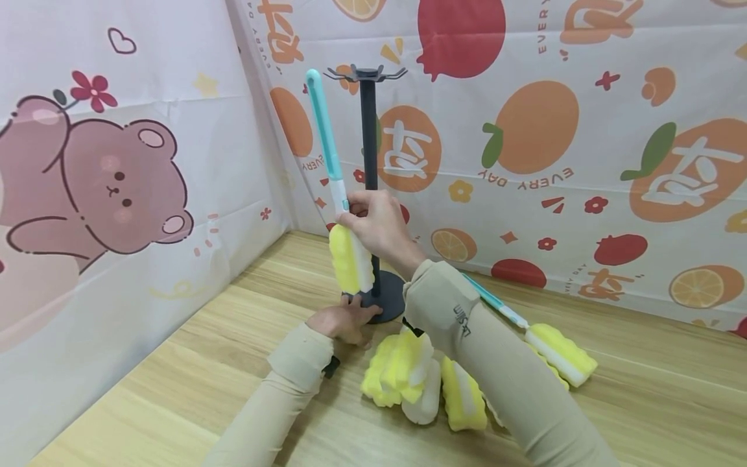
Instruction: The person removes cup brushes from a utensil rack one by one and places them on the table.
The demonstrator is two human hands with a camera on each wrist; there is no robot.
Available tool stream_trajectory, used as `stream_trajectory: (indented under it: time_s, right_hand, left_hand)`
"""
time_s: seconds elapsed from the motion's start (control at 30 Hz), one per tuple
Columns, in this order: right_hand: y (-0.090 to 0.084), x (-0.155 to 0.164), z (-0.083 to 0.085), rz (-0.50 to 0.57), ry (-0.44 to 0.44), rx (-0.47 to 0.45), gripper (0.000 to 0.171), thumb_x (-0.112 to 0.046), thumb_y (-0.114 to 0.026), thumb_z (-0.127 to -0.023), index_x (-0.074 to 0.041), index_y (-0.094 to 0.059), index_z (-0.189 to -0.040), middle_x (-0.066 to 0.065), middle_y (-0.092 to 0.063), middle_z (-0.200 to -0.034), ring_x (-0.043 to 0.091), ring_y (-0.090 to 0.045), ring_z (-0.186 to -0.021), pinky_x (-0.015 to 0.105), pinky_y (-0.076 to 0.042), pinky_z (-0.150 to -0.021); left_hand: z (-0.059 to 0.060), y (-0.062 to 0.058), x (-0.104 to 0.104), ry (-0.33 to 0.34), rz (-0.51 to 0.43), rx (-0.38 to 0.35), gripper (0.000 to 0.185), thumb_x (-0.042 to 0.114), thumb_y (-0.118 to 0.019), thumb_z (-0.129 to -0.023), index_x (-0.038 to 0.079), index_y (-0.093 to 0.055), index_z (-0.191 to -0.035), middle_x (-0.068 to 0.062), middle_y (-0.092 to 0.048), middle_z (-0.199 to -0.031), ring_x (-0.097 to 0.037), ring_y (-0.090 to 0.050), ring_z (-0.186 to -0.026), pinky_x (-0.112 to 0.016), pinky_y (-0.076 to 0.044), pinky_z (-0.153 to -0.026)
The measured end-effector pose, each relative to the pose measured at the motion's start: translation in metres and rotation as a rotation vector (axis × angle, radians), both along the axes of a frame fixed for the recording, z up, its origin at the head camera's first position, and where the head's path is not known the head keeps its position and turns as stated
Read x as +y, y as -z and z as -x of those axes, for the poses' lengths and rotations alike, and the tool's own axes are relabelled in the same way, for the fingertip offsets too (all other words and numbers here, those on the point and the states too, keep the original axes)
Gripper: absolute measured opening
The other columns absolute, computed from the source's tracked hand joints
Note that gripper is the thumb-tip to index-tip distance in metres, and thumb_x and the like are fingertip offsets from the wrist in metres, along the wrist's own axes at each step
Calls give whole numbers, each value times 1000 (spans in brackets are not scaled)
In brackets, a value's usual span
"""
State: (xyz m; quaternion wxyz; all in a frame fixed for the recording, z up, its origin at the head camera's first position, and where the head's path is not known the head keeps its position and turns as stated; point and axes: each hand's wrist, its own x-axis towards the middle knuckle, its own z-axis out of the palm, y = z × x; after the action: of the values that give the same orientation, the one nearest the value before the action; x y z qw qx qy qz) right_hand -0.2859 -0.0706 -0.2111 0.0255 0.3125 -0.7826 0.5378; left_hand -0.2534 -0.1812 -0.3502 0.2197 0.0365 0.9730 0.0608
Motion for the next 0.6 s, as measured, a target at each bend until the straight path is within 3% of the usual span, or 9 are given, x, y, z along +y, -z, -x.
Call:
stream_trajectory:
  time_s: [0.6]
  right_hand:
    - [20,31,6,-50,28,12,24,-1,-70,-94,9,-71,-116,20,-72,-101,30,-64,-88,43,-55,-83]
  left_hand:
    - [0,0,-1,0,-46,14,69,26,-78,-91,27,-46,-152,-16,-38,-146,-31,-34,-129,-54,-47,-94]
